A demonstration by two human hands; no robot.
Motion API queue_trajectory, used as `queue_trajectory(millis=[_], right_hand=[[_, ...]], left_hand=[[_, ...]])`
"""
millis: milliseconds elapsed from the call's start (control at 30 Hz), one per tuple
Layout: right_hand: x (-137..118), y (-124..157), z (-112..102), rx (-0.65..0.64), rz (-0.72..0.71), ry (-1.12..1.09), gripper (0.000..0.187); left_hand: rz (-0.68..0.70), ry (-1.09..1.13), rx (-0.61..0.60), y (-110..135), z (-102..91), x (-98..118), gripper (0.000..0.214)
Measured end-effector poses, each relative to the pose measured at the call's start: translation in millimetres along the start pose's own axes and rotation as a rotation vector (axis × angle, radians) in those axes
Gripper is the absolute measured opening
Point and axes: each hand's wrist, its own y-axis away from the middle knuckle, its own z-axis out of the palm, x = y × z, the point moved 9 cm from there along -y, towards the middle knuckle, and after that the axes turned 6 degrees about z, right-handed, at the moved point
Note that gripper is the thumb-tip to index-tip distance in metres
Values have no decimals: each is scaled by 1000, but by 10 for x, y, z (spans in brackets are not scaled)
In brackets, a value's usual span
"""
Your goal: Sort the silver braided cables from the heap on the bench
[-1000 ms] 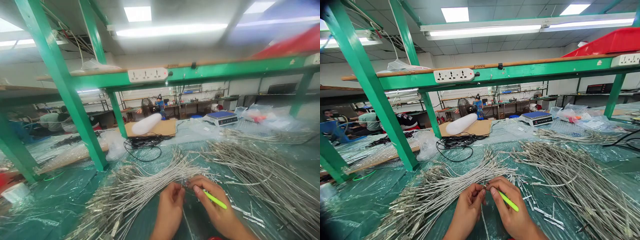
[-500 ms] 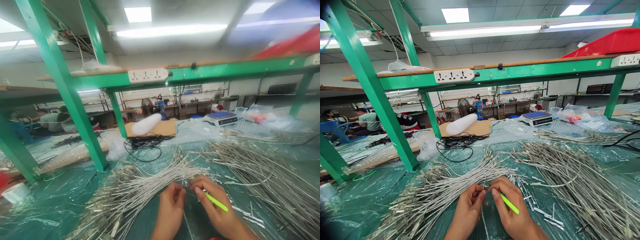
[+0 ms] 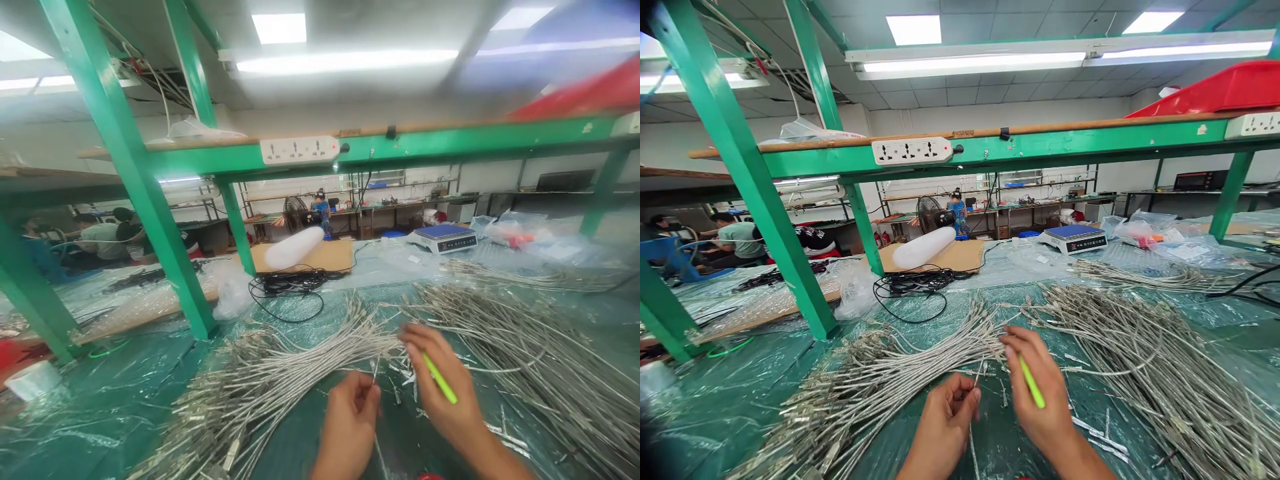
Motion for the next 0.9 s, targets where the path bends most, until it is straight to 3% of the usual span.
queue_trajectory(millis=[67, 100, 267, 367, 900], right_hand=[[82, -49, -129, 95, 46, -4, 17], [83, -57, -128, 83, 49, -13, 16], [-188, 82, 226, -262, -10, -119, 18], [-336, 150, 324, -355, -35, -155, 19], [-312, 119, 315, -361, -35, -178, 19]], left_hand=[[-15, 9, -1, -12, -4, -28, 24], [-21, 13, 1, -22, -14, -32, 25], [-45, 27, 4, -77, -68, 20, 28], [-40, 33, 6, -84, -70, 62, 28], [-37, 49, -41, -33, 14, 84, 24]])
